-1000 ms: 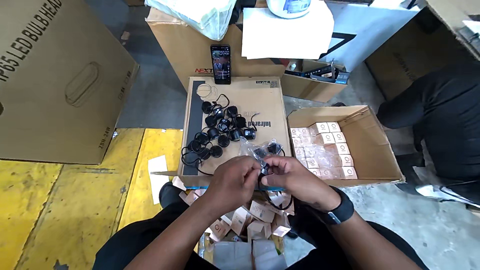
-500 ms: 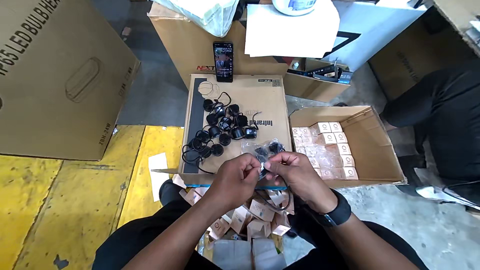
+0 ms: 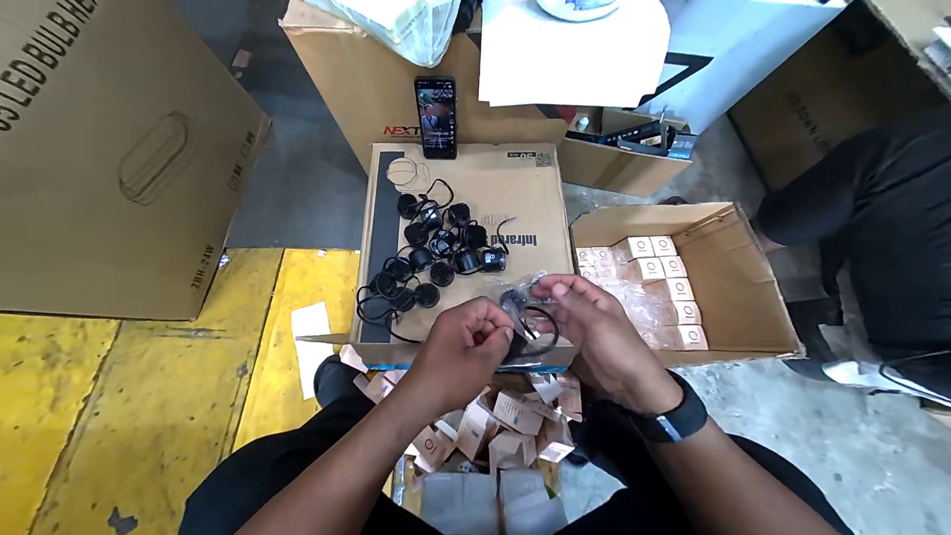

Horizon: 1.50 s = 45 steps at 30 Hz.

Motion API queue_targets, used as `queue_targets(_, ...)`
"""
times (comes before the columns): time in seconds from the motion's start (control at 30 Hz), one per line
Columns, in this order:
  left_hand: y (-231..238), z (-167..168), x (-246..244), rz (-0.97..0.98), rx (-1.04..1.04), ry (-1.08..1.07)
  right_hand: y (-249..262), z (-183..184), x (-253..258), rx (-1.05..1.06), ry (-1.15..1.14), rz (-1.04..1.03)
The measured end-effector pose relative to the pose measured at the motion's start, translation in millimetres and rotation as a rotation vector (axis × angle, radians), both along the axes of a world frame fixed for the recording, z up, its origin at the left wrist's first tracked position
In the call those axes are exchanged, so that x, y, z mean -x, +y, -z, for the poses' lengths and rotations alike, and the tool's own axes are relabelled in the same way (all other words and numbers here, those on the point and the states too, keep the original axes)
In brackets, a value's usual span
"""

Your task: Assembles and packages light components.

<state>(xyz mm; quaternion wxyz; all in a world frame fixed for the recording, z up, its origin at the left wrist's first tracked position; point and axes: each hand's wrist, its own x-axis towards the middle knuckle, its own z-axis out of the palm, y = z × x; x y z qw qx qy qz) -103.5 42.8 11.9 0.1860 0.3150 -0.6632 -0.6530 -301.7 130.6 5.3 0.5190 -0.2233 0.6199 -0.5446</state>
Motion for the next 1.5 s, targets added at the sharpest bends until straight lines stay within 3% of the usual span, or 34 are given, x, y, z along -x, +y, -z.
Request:
queue_targets(0.1, -5.6, -4.6, -2.9, -0.065, -0.119, 0.141, -6.0, 7.0, 6.5, -0.08, -0.211, 0.19)
queue_targets(0.3, -10.1, -6.7, -7.4, -0.204, -0.371, 0.306, 4.8, 2.9, -10.0, 0.043, 0.122, -0.408)
queue_targets(0.5, -4.0, -5.0, -5.0, -0.202, -0.429, 0.216, 10.1, 15.9, -28.1, 0.157, 0.722, -0.39)
queue_targets(0.73, -4.8, -4.3, -0.4, -0.222, -0.396, 0.092, 12.6, 19.2, -19.8, 0.239, 0.933, -0.498)
queue_targets(0.9, -4.1, 0.4, 0.4, -0.203, -0.281, 0.045, 5.4, 10.5, 6.1, 0.058, 0.911, -0.393)
queue_targets(1.1, 4.4, 4.6, -0.8, 0.249, -0.149, -0.198, -11.3, 14.3, 64.1, -0.227, 0.781, -0.114)
queue_targets(1.23, 12.9, 11.4, -1.9, 0.475, -0.064, -0.348, -25.2, 48.1, 86.4, -0.293, 0.66, 0.027)
queue_targets(1.4, 16.2, 13.2, -2.3, 0.611, -0.001, -0.514, -30.8, 109.4, 98.0, -0.265, 0.301, 0.17)
queue_targets(1.5, 17.3, 10.5, -1.3, 0.647, 0.104, -0.559, -27.7, 115.9, 100.9, -0.288, 0.329, 0.156)
